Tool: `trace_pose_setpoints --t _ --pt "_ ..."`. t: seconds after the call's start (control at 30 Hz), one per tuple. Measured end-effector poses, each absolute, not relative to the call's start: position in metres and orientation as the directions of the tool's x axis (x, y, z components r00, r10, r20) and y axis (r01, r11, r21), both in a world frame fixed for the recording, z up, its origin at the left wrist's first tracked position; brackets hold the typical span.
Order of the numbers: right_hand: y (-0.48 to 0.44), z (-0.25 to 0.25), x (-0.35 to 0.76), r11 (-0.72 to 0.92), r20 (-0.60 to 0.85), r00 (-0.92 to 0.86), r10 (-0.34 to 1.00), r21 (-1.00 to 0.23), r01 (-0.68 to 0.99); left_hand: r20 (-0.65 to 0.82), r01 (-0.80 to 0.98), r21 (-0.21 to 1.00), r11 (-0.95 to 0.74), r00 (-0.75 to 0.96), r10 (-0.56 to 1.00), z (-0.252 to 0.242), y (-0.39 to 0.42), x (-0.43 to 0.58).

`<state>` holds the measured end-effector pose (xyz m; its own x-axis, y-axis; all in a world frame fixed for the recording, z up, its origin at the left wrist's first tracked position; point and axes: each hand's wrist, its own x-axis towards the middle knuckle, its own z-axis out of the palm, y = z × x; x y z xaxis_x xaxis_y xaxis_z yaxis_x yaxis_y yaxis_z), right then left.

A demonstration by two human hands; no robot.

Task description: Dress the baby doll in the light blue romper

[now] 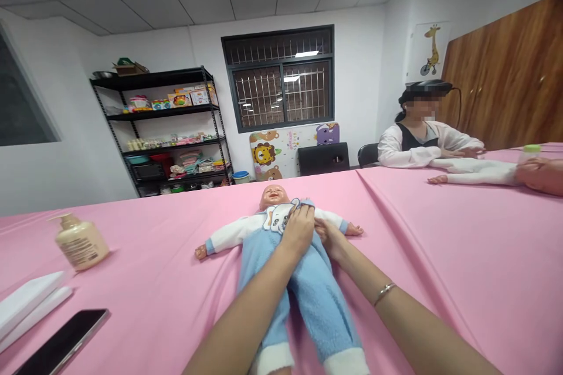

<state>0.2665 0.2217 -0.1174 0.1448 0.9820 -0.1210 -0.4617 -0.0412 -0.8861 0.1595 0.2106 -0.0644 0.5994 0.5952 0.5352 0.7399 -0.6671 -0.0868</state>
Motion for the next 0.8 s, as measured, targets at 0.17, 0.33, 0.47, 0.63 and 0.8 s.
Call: trace_pose_setpoints --t 0.17,0.33,0.47,0.63,0.8 --pt "0.227 -0.117 0.300 0.104 -0.217 0.354 0.909 -0.706 -0.700 0.586 0.685 -0.064 -0.725 0.614 0.529 -0.060 0.201 0.145" --pt "0.222 -0.115 0.312 0.290 0.122 0.522 0.844 -0.923 -0.252 0.611 0.664 -0.053 -0.746 0.612 0.502 -0.059 0.199 0.142" --pt "0.216 -0.107 0.301 0.429 0.479 0.449 0.754 -0.877 0.216 0.697 0.621 -0.081 -0.780 0.594 0.401 -0.059 0.199 0.141" --pt "0.206 -0.103 0.285 0.487 0.665 0.216 0.715 -0.696 0.528 0.792 0.589 -0.115 -0.800 0.540 0.285 -0.057 0.195 0.135" --pt "0.199 -0.103 0.274 0.482 0.702 0.098 0.706 -0.577 0.659 0.843 0.610 -0.125 -0.782 0.481 0.241 -0.057 0.196 0.133"
